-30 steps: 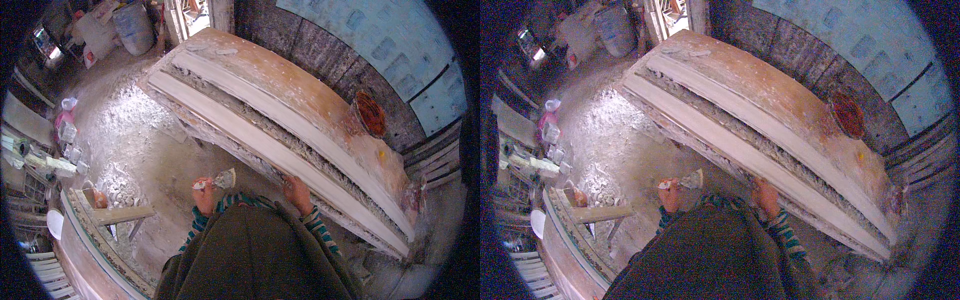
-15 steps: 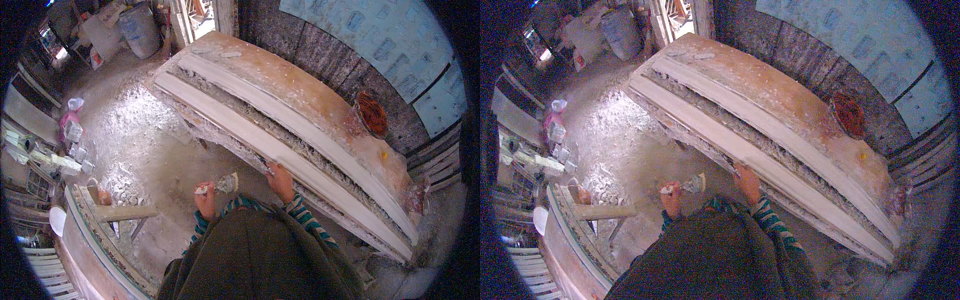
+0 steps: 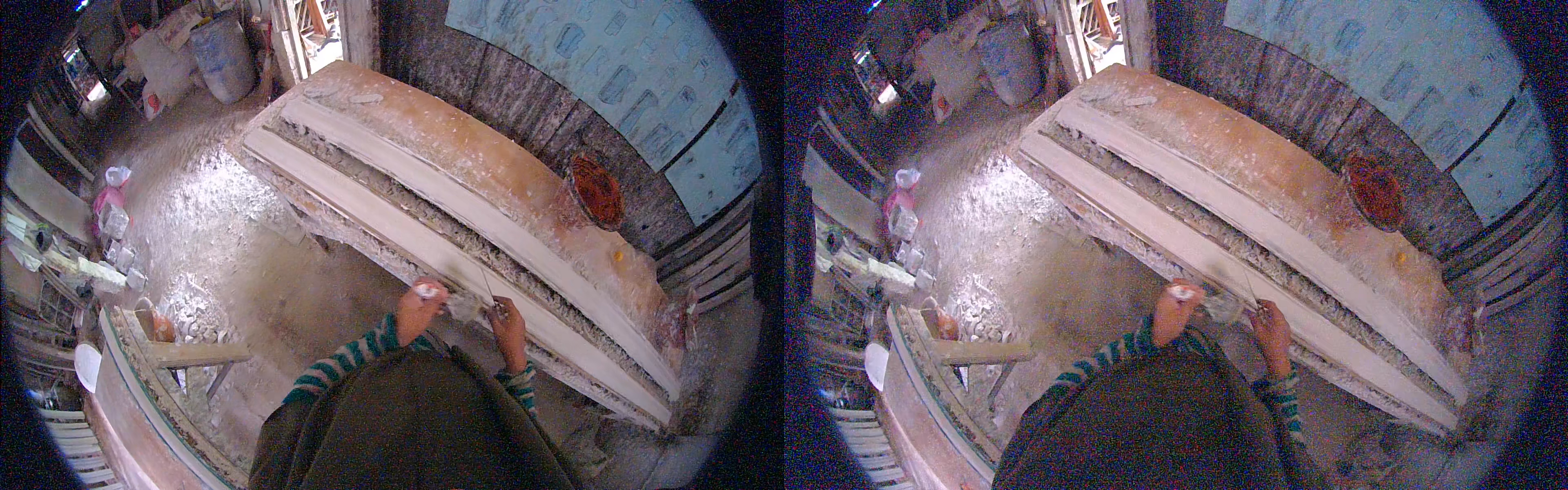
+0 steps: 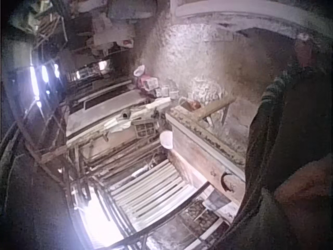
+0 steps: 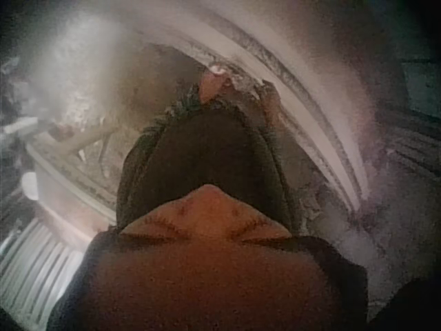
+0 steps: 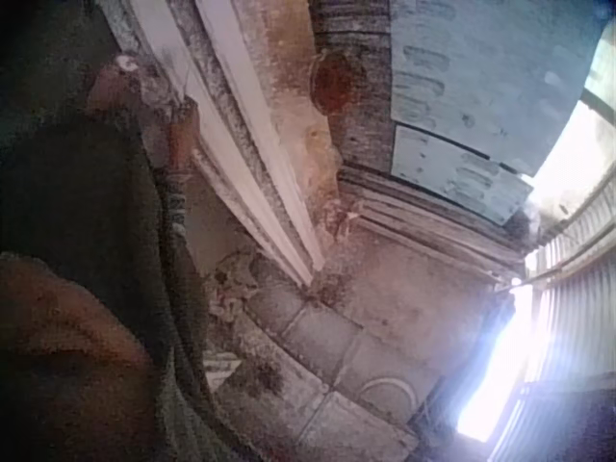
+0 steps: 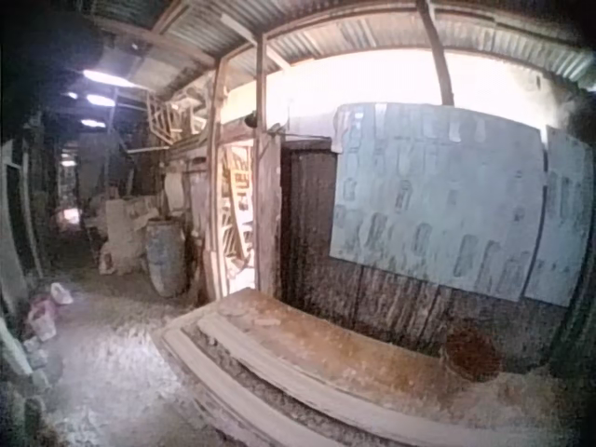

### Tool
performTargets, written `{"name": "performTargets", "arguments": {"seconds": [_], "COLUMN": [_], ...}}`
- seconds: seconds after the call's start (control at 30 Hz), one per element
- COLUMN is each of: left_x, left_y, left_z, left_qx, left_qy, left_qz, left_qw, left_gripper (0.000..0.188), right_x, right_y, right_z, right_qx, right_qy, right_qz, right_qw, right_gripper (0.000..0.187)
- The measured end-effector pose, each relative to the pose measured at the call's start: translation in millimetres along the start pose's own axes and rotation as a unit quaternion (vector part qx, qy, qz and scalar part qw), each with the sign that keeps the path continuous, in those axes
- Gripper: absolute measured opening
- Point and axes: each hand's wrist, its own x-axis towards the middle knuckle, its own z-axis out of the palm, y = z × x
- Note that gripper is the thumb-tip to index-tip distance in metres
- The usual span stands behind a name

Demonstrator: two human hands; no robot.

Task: The person scrapes plaster from a long wooden board using a metal scraper. They repeatedly remove chunks of plaster, occasionally pause to reposition the board, and continue scraping along its length.

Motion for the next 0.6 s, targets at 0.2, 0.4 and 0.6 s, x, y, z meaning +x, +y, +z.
{"name": "performTargets", "arguments": {"seconds": [0.2,0.4,0.6], "left_x": [41.2,81.0,80.9], "left_y": [-44.9,-39.4,21.3], "left_z": [-19.9,-237.5,-171.0], "left_qx": [0.059,-0.113,0.243], "left_qy": [0.126,0.471,0.447], "left_qz": [-0.009,0.230,0.134], "left_qw": [0.990,0.844,0.851], "left_gripper": [0.015,0.018,0.014], "right_x": [-18.3,-11.4,-11.3], "right_y": [28.8,20.9,26.4], "right_z": [-19.7,-33.9,-35.7], "right_qx": [0.011,0.024,0.038], "right_qy": [0.075,0.059,0.027], "right_qz": [-0.021,-0.037,-0.044], "right_qw": [0.997,0.997,0.998], "right_gripper": [0.029,0.030,0.031]}}
